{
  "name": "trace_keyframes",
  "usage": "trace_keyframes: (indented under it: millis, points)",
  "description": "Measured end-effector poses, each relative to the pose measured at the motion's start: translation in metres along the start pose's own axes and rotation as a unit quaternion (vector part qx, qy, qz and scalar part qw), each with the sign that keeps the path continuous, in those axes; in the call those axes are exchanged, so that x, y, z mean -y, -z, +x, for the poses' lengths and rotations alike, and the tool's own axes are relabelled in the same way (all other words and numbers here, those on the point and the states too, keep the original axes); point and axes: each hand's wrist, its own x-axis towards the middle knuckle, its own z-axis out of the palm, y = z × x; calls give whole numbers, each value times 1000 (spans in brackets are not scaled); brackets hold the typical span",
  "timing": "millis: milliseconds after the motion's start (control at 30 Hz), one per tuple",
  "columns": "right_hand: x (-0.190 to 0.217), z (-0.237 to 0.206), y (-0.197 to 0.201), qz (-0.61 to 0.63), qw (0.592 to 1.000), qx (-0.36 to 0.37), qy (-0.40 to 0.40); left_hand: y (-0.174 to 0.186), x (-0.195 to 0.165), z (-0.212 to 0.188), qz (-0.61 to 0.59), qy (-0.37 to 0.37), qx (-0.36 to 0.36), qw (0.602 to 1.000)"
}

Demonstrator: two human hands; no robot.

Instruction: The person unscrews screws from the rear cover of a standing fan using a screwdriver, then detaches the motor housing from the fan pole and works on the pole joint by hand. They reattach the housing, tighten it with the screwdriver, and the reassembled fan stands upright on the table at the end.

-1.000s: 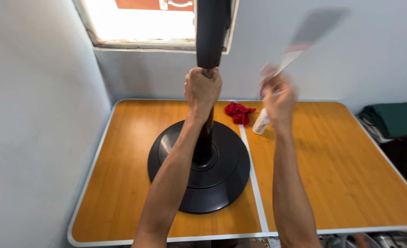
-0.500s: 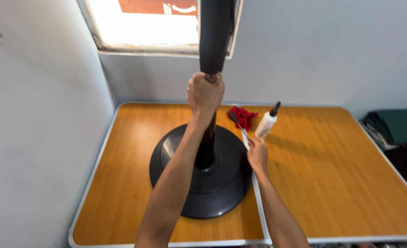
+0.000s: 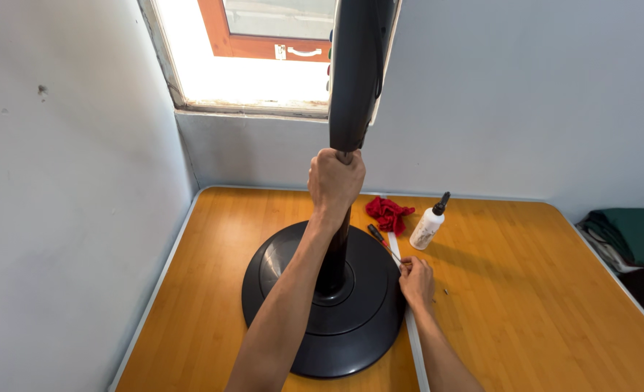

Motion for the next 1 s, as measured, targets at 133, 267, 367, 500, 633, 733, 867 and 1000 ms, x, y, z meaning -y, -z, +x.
trace_keyframes:
  millis: [133,267,367,500,633,733,867,1000]
  points:
    - [26,19,15,-8,986,-110,122,2,1,-2,-7,-11,-7,1000]
    - [139,76,86,288,932,-69,208,2,1,-1,-5,-13,-4,1000]
    - [239,103,150,426,836,-30,344,1,1,1,14,3,8,1000]
    - [330,103,180,384,842,-72,371,5,0,1,17,13,15,1000]
    - [344,103,176,412,819,-97,387,7,-2,1,10,3,13,1000]
    - [341,113,166,426,824,-94,362,4,0,2,4,-13,12,1000]
    - [333,124,160,429,806,-98,396,2,14,3,-22,-40,52,998]
    - [326,124,159,424,807,-92,400,22,41,7,-232,-227,165,931]
